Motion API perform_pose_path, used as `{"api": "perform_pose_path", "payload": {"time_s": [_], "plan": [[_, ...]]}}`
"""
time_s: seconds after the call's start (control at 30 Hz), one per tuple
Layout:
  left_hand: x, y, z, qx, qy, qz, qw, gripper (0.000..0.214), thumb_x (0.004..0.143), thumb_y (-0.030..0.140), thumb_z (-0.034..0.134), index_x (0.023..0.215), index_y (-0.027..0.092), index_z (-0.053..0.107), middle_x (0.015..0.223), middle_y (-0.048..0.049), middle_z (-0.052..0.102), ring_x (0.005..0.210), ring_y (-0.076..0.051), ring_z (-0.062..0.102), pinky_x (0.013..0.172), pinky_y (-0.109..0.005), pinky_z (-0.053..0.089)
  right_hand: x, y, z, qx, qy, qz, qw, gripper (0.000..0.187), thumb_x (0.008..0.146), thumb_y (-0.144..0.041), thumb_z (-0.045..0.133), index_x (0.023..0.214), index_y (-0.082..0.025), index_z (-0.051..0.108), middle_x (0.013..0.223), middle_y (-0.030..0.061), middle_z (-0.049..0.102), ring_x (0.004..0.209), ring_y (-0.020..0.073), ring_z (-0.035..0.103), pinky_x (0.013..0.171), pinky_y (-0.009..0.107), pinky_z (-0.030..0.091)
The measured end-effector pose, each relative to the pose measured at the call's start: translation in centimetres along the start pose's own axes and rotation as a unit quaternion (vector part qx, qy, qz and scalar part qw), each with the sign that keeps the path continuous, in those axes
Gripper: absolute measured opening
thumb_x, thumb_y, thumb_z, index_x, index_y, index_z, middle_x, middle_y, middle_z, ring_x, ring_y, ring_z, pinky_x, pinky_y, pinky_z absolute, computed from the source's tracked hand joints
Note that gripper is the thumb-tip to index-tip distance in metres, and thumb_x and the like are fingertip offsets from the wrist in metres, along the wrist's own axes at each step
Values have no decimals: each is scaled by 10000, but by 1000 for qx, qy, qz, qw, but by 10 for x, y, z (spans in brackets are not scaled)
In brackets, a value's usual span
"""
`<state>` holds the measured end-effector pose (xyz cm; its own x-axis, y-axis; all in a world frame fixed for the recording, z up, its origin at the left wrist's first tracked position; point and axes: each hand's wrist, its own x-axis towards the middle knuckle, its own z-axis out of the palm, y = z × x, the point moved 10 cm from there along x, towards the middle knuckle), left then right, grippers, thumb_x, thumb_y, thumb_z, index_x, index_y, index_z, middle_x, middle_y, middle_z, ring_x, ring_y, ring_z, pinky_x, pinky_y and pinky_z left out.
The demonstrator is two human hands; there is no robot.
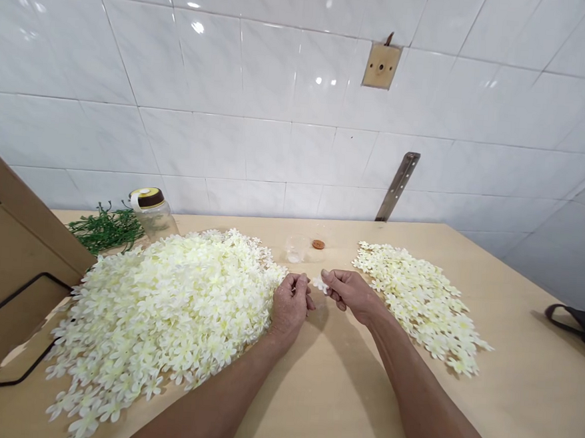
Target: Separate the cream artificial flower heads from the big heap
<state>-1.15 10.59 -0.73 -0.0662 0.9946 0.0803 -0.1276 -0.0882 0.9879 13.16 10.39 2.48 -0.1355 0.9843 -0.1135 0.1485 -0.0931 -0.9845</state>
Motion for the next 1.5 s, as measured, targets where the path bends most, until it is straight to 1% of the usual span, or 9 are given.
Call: {"api": "perform_pose_path", "payload": {"time_s": [0.13, 0.23, 0.33, 0.47, 0.63, 0.83, 1.0, 1.13, 1.5], "plan": [[-2, 2, 4, -19, -15, -12, 1000, 393, 874, 566, 533, 824, 180, 588, 645, 18, 596, 432, -93, 543, 399, -198, 382, 0, 0, 1, 8, -7, -2, 1000, 549, 706, -685, 691, 606, -185, 487, 574, -28, 482, 479, 69, 324, 394, 202, 247], [-6, 6, 12, -36, -55, -22, 998, 435, 869, 589, 529, 761, 170, 578, 670, -5, 618, 432, -93, 543, 390, -199, 385, -1, -1, 2, -4, -7, 3, 1000, 549, 708, -675, 696, 595, -188, 471, 556, -34, 463, 473, 67, 307, 399, 206, 241], [-10, 13, 17, -20, -83, -15, 996, 399, 850, 545, 577, 722, 167, 580, 572, 0, 595, 410, -91, 513, 404, -198, 391, -2, -4, 3, -22, -4, 0, 1000, 555, 701, -683, 692, 583, -189, 468, 538, -42, 431, 470, 68, 299, 403, 213, 236], [-10, 17, 14, 4, -72, -1, 997, 315, 827, 465, 617, 713, 174, 578, 485, 23, 558, 380, -88, 474, 409, -200, 381, -3, -4, 4, -27, -1, 8, 1000, 561, 684, -689, 698, 575, -188, 471, 537, -43, 438, 462, 67, 308, 399, 214, 230], [-4, 6, 10, 2, -47, -6, 999, 312, 856, 475, 573, 737, 188, 559, 488, 32, 562, 373, -93, 465, 407, -210, 379, 0, 5, 3, -26, -20, 26, 999, 533, 694, -670, 705, 616, -182, 506, 581, -30, 490, 470, 66, 327, 398, 206, 246], [1, -1, -1, 12, 7, 4, 1000, 296, 891, 469, 515, 768, 200, 538, 521, 34, 565, 404, -111, 521, 410, -211, 385, 0, 2, -2, 53, -32, 21, 998, 533, 688, -661, 730, 654, -174, 516, 629, -8, 538, 499, 67, 353, 419, 209, 244], [-3, 10, 2, 35, -6, 14, 999, 280, 887, 442, 531, 756, 195, 550, 508, 35, 557, 407, -102, 518, 448, -205, 392, -1, -6, 1, 79, -34, -9, 996, 528, 699, -648, 734, 644, -168, 519, 595, -37, 459, 507, 63, 329, 444, 216, 248], [-7, 18, 4, 55, -16, 12, 998, 261, 888, 403, 527, 734, 194, 551, 472, 39, 534, 406, -102, 508, 476, -206, 401, 0, -4, 10, 58, -37, 3, 998, 526, 651, -635, 772, 645, -175, 516, 553, -58, 409, 493, 62, 301, 423, 211, 217], [-6, 13, 6, 61, -24, 16, 998, 238, 884, 382, 528, 754, 183, 553, 492, 41, 547, 418, -95, 516, 482, -194, 404, -1, -8, 4, 63, 15, -1, 998, 501, 573, -586, 830, 626, -176, 547, 486, -74, 388, 457, 62, 313, 397, 205, 224]]}}
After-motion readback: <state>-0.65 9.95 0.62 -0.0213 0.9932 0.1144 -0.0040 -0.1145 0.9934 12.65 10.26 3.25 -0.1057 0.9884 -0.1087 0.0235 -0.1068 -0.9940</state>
